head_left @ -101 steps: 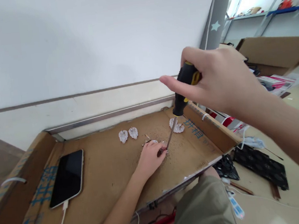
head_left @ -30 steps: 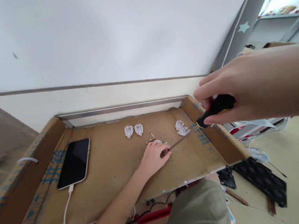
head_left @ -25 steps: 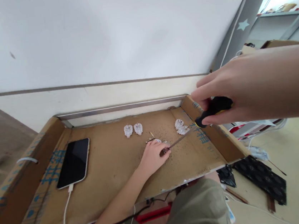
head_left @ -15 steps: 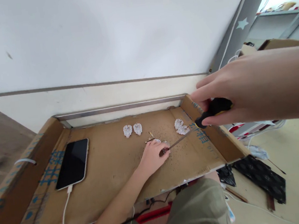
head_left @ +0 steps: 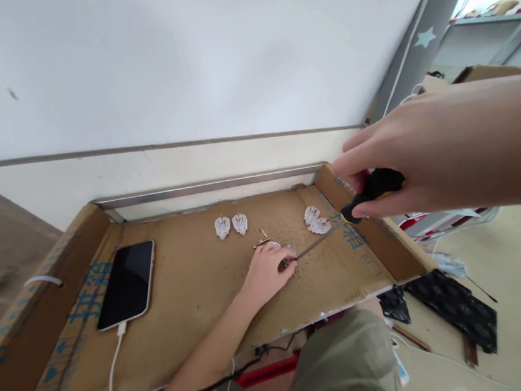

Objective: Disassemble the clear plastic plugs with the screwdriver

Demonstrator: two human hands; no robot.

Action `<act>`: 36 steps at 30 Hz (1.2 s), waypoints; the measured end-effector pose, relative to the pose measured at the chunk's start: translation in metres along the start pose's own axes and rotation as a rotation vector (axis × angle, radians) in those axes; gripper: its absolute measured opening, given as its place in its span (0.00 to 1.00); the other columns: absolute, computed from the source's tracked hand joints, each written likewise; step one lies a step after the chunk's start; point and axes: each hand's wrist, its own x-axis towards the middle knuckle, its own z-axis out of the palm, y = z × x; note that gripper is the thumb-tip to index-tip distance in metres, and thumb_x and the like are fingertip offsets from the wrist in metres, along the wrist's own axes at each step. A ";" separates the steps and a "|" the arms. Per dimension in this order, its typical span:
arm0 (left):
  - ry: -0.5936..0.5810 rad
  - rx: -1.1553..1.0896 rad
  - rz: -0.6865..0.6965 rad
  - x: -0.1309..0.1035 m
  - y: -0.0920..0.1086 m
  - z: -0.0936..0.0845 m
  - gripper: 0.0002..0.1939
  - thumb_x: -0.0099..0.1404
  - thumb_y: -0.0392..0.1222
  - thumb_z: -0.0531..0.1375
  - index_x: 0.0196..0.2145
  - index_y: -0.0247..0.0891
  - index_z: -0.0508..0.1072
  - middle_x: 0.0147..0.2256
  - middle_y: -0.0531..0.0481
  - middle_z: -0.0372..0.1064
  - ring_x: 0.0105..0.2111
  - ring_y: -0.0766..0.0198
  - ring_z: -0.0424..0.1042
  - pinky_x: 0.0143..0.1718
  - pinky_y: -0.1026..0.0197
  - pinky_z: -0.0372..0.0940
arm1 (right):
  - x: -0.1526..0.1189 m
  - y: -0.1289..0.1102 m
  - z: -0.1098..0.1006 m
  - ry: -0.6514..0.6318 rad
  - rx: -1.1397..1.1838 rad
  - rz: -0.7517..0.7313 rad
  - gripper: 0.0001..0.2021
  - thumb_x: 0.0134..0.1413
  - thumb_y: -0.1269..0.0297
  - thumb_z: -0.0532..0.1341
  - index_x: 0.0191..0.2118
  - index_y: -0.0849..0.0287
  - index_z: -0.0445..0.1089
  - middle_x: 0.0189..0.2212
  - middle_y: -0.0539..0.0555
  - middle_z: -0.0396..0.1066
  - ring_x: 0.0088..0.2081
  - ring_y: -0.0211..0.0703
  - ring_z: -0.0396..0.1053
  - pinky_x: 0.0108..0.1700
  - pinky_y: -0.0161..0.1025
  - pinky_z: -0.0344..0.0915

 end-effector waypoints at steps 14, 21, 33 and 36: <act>-0.001 -0.003 0.002 0.000 -0.001 0.001 0.04 0.62 0.40 0.58 0.36 0.42 0.72 0.35 0.54 0.73 0.40 0.61 0.67 0.45 0.56 0.55 | 0.002 -0.001 0.005 -0.002 0.002 -0.006 0.12 0.42 0.46 0.57 0.26 0.49 0.66 0.23 0.49 0.65 0.20 0.37 0.59 0.21 0.36 0.52; -0.009 0.002 0.001 0.000 -0.001 0.001 0.05 0.62 0.40 0.58 0.36 0.42 0.72 0.35 0.54 0.73 0.40 0.61 0.67 0.45 0.56 0.55 | 0.002 -0.001 0.004 -0.002 -0.022 -0.015 0.12 0.39 0.46 0.58 0.24 0.48 0.66 0.21 0.47 0.64 0.17 0.35 0.56 0.17 0.36 0.49; 0.004 0.015 0.013 0.000 -0.002 0.003 0.05 0.62 0.41 0.58 0.36 0.42 0.72 0.35 0.54 0.73 0.40 0.61 0.67 0.44 0.56 0.55 | 0.010 -0.010 -0.003 0.009 -0.020 -0.004 0.10 0.42 0.50 0.59 0.25 0.50 0.66 0.23 0.47 0.66 0.20 0.36 0.57 0.24 0.36 0.50; 0.005 0.020 0.008 0.000 -0.002 0.003 0.05 0.61 0.41 0.58 0.36 0.42 0.72 0.35 0.54 0.73 0.40 0.61 0.67 0.44 0.56 0.56 | 0.018 -0.010 -0.013 -0.029 0.048 -0.053 0.11 0.36 0.51 0.63 0.26 0.51 0.68 0.22 0.47 0.66 0.20 0.34 0.58 0.23 0.35 0.50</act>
